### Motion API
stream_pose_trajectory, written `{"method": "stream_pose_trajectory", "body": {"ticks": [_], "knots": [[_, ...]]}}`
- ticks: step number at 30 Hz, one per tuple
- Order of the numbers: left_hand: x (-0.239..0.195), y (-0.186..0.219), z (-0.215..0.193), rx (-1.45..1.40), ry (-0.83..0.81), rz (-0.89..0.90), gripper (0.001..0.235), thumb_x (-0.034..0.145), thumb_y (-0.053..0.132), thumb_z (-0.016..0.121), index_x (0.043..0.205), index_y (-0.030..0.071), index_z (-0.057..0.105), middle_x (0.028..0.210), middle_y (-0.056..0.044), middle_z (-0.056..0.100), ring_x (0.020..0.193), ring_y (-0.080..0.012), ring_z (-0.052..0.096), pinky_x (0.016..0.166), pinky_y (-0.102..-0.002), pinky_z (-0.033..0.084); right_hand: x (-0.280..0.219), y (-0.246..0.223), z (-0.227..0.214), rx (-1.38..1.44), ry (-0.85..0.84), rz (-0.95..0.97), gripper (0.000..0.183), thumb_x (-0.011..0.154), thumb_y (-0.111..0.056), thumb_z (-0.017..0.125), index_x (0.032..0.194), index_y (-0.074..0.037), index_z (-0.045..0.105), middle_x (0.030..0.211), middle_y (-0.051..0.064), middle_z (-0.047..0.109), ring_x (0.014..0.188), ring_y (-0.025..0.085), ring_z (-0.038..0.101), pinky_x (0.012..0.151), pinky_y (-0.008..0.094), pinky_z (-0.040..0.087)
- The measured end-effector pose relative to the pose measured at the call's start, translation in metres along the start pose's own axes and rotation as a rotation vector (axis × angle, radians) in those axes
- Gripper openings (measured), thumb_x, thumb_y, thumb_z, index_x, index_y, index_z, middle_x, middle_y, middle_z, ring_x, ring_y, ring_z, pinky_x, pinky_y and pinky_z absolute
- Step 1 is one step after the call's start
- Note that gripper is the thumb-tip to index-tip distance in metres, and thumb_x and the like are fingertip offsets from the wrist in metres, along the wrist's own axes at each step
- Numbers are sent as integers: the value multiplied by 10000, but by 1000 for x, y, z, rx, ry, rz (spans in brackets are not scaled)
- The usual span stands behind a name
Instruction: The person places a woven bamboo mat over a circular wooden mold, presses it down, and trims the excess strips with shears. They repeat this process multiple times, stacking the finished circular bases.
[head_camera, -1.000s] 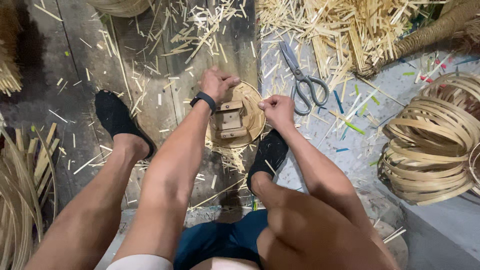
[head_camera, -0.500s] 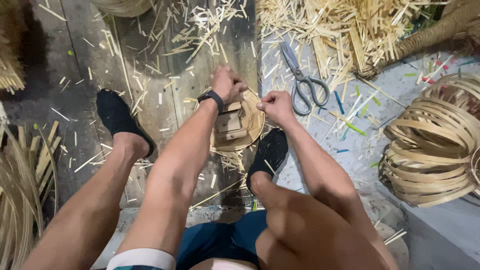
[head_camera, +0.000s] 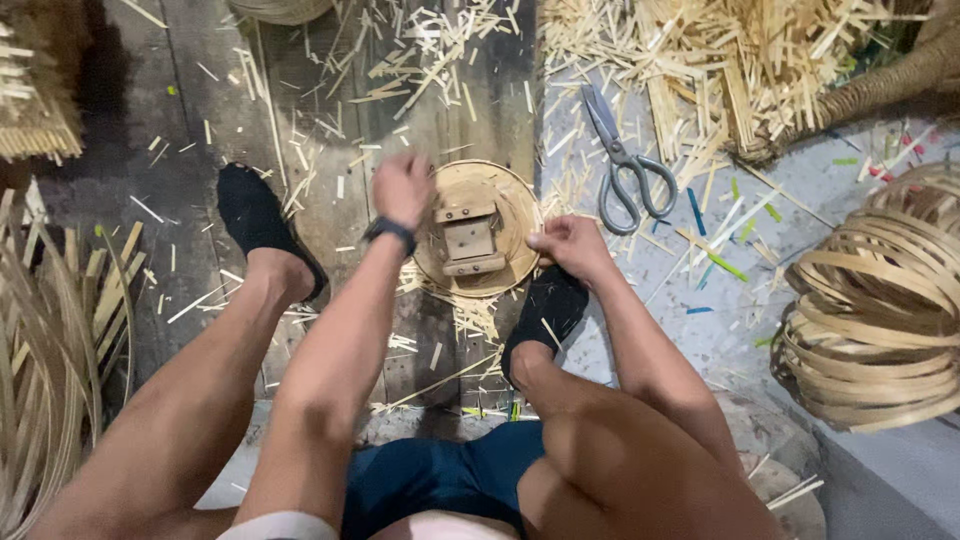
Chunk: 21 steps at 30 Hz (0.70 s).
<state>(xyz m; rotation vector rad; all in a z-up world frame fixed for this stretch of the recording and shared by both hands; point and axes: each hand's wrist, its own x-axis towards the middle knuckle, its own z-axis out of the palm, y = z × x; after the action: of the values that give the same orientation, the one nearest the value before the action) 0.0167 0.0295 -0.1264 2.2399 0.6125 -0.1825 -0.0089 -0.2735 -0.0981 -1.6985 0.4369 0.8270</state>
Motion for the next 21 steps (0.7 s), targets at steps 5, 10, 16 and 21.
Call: {"method": "stream_pose_trajectory", "body": {"ticks": [5, 10, 16, 21], "knots": [[-36, -36, -33, -261, -156, -319, 307, 800, 298, 858, 985, 57, 813, 877, -80, 804, 738, -128, 696, 709, -312, 566, 6, 20, 0, 62, -42, 12, 178, 870, -76, 808, 966, 53, 730, 809, 92, 728, 646, 132, 669, 554, 264, 559], [-39, -21, -36, -79, -67, -392, 256, 763, 306, 895, 903, 100, 835, 800, -64, 784, 700, -117, 711, 704, -271, 552, 9, 18, 0, 54, -35, 31, 172, 852, -68, 819, 934, 59, 737, 797, 110, 739, 609, 147, 691, 534, 273, 574], [-43, -10, -44, -342, -131, -519, 271, 854, 267, 815, 1032, 64, 794, 932, -97, 792, 801, -156, 720, 732, -299, 572, -16, -2, 0, 231, -21, -8, 195, 888, -108, 801, 990, 49, 750, 843, 105, 735, 668, 152, 674, 587, 274, 573], [-102, -37, -40, -1323, -488, -735, 334, 966, 205, 586, 1228, 7, 645, 1150, -143, 759, 1005, -256, 728, 798, -376, 629, -38, -4, -4, 399, -253, 123, 227, 959, -160, 707, 1007, 61, 728, 896, 123, 770, 770, 177, 741, 679, 293, 625]]}}
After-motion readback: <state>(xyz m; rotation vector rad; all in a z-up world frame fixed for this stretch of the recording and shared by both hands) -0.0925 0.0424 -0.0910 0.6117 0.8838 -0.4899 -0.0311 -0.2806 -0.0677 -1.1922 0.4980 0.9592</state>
